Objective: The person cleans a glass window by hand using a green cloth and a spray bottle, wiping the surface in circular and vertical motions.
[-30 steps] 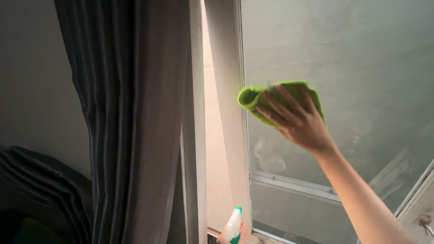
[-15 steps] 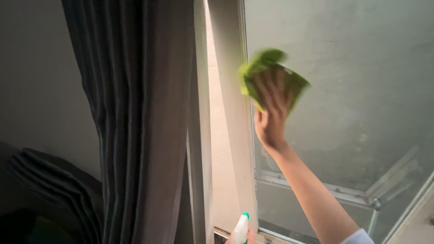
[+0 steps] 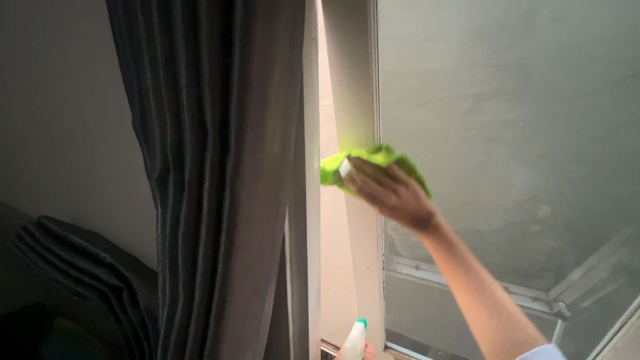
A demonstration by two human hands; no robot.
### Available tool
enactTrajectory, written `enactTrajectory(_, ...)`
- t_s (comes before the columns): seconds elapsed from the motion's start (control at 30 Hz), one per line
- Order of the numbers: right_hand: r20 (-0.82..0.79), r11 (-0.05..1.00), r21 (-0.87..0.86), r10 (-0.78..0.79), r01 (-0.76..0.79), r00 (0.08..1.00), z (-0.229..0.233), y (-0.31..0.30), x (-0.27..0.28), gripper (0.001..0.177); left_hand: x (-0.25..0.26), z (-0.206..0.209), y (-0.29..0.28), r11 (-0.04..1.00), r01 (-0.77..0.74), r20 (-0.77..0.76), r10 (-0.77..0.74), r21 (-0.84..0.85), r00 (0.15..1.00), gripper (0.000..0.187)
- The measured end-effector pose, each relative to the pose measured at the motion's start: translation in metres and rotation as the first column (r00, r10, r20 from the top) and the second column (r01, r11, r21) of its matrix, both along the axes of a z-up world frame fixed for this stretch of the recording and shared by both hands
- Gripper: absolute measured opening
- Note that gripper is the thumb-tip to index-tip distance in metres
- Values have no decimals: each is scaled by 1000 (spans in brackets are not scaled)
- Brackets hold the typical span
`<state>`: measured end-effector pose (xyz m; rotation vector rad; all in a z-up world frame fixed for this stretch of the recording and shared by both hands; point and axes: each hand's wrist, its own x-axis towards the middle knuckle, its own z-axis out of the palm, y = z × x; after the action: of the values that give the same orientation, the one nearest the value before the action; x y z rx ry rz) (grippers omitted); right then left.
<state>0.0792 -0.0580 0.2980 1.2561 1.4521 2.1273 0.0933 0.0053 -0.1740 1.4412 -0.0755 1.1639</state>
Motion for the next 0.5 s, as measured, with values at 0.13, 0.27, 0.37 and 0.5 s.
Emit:
enactTrajectory(0.13, 95, 999, 29, -17, 14, 995, 57, -4, -19, 56, 6, -3, 2, 1000, 7, -17, -7, 3, 1000, 40)
enactTrajectory(0.27, 63, 951, 107, 285, -290, 957, 105, -7, -57, 41, 16, 1, 4, 1000, 12, -22, -12, -1, 1000, 37)
enactTrajectory(0.37, 144, 955, 257, 113, -148, 983, 111, -7, -62, 36, 11, 9, 7, 1000, 6, -25, -6, 1, 1000, 35)
enactTrajectory(0.5, -169, 973, 63, 230, -223, 958, 76, 19, -33, 37, 10, 15, 4, 1000, 6, -29, -6, -5, 1000, 32)
